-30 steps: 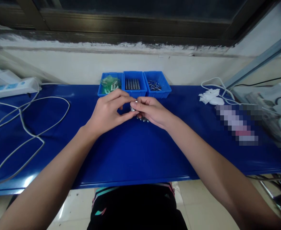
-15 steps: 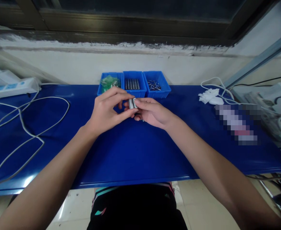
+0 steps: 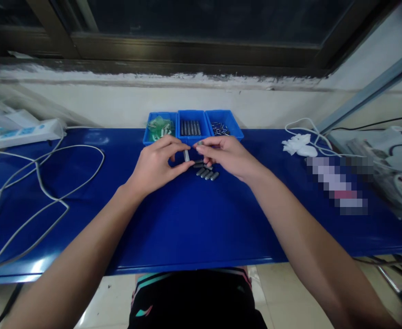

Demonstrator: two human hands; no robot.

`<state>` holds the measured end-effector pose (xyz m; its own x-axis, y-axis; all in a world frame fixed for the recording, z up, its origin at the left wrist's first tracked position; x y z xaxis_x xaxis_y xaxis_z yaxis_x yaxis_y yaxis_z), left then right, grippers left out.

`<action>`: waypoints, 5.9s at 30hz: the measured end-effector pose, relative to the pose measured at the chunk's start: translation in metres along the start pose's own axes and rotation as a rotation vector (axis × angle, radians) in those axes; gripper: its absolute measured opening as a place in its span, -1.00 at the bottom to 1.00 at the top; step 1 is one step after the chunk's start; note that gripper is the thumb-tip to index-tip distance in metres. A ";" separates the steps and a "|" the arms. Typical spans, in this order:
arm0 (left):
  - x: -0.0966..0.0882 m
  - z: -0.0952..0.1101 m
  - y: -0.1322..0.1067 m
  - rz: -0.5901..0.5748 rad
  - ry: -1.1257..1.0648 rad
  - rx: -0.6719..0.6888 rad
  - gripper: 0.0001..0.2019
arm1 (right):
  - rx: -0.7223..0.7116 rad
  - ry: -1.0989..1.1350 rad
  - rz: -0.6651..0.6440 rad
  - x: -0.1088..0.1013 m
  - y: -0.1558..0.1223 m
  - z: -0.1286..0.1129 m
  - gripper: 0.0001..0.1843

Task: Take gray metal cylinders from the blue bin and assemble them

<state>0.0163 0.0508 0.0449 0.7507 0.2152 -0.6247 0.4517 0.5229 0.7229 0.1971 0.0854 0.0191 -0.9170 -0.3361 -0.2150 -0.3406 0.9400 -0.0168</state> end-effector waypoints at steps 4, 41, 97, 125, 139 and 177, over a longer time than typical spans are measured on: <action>0.012 -0.010 -0.004 -0.170 0.045 -0.086 -0.70 | -0.122 -0.160 0.205 -0.038 0.029 -0.029 -0.68; 0.026 -0.015 -0.010 -0.386 0.113 -0.217 -0.68 | -0.069 -1.263 0.037 -0.003 0.173 -0.008 -0.84; 0.003 0.003 0.001 0.025 -0.051 0.009 -0.68 | 0.056 0.163 -0.060 0.034 -0.005 0.011 -0.74; 0.003 0.011 0.001 0.030 -0.136 -0.092 -0.56 | 0.046 0.247 -0.180 0.046 -0.009 0.003 -0.67; -0.001 0.016 0.004 0.061 -0.065 -0.008 -0.66 | 0.092 0.279 -0.130 0.046 -0.008 0.011 -0.68; 0.000 0.010 0.000 0.115 -0.248 -0.064 -0.56 | 0.080 0.429 -0.186 0.056 -0.008 0.011 -0.70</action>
<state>0.0211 0.0424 0.0477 0.8937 0.0718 -0.4428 0.3316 0.5592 0.7598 0.1510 0.0599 -0.0034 -0.8508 -0.4766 0.2214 -0.5052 0.8577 -0.0952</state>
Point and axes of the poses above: each hand's wrist, its own y-axis towards the middle knuckle, its own x-axis out of the palm, z = x × y, the point moved 7 cm from there along y, towards the middle knuckle, and after that the axes turned 5 degrees about -y, right-handed, at the moved point
